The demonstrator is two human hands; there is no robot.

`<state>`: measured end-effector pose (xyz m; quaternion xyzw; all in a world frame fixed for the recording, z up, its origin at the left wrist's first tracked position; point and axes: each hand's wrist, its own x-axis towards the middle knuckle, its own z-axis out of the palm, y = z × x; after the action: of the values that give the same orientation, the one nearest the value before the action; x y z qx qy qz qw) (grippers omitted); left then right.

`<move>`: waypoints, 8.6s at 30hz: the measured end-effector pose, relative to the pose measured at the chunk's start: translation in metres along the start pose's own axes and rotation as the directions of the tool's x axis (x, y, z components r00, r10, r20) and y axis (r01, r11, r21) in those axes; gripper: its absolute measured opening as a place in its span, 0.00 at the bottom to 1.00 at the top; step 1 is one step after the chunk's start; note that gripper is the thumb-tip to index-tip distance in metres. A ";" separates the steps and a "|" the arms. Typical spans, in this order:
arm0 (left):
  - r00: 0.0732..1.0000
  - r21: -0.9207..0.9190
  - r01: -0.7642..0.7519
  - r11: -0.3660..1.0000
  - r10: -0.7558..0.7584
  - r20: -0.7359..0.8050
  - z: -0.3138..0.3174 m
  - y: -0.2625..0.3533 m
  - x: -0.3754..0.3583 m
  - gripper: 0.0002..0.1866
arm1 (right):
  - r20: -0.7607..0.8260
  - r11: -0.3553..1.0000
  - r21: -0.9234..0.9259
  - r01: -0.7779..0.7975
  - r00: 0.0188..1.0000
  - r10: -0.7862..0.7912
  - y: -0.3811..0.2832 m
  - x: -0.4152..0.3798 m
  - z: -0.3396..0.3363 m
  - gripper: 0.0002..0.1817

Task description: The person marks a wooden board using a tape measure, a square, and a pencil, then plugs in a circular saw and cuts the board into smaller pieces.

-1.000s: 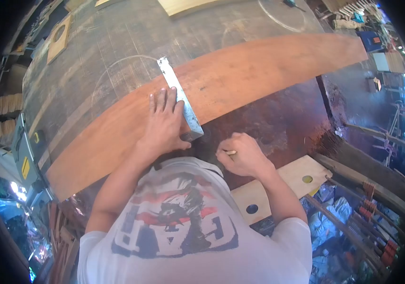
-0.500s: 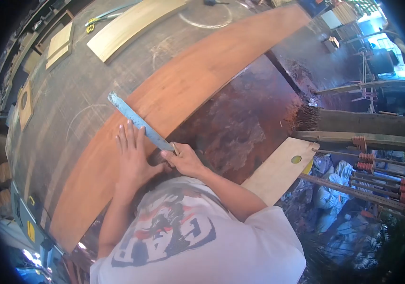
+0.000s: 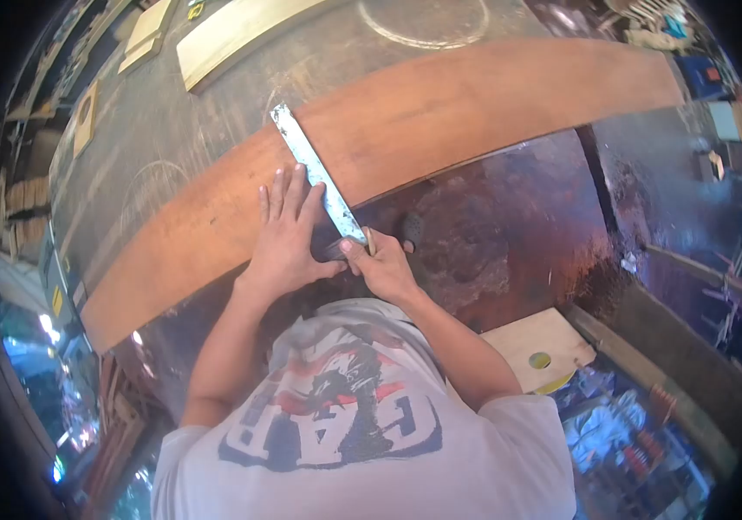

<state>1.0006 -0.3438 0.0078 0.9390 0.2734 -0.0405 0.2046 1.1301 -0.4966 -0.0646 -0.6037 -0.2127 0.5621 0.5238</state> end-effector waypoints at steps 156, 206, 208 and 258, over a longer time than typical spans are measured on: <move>0.992 0.043 -0.123 0.992 0.123 -0.017 -0.005 0.043 0.064 0.62 | -0.094 0.989 -0.123 0.083 0.991 -0.095 -0.023 0.003 -0.057 0.19; 0.997 0.101 0.002 0.995 -0.010 0.082 0.015 0.132 0.185 0.62 | -0.227 0.844 -0.511 0.159 0.923 -0.312 -0.081 -0.001 -0.214 0.14; 0.996 0.108 -0.018 0.994 0.008 0.089 0.016 0.133 0.188 0.61 | -0.260 0.952 -0.285 0.112 0.947 -0.189 -0.064 0.016 -0.199 0.14; 0.996 0.141 -0.008 0.990 -0.005 0.092 0.011 0.147 0.214 0.70 | -0.064 0.636 -0.542 0.550 0.727 -0.684 -0.172 0.141 -0.231 0.17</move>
<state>1.2605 -0.3544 0.0105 0.9485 0.2593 -0.1030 0.1499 1.4343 -0.4056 -0.0207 -0.6733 -0.4703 0.1883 0.5386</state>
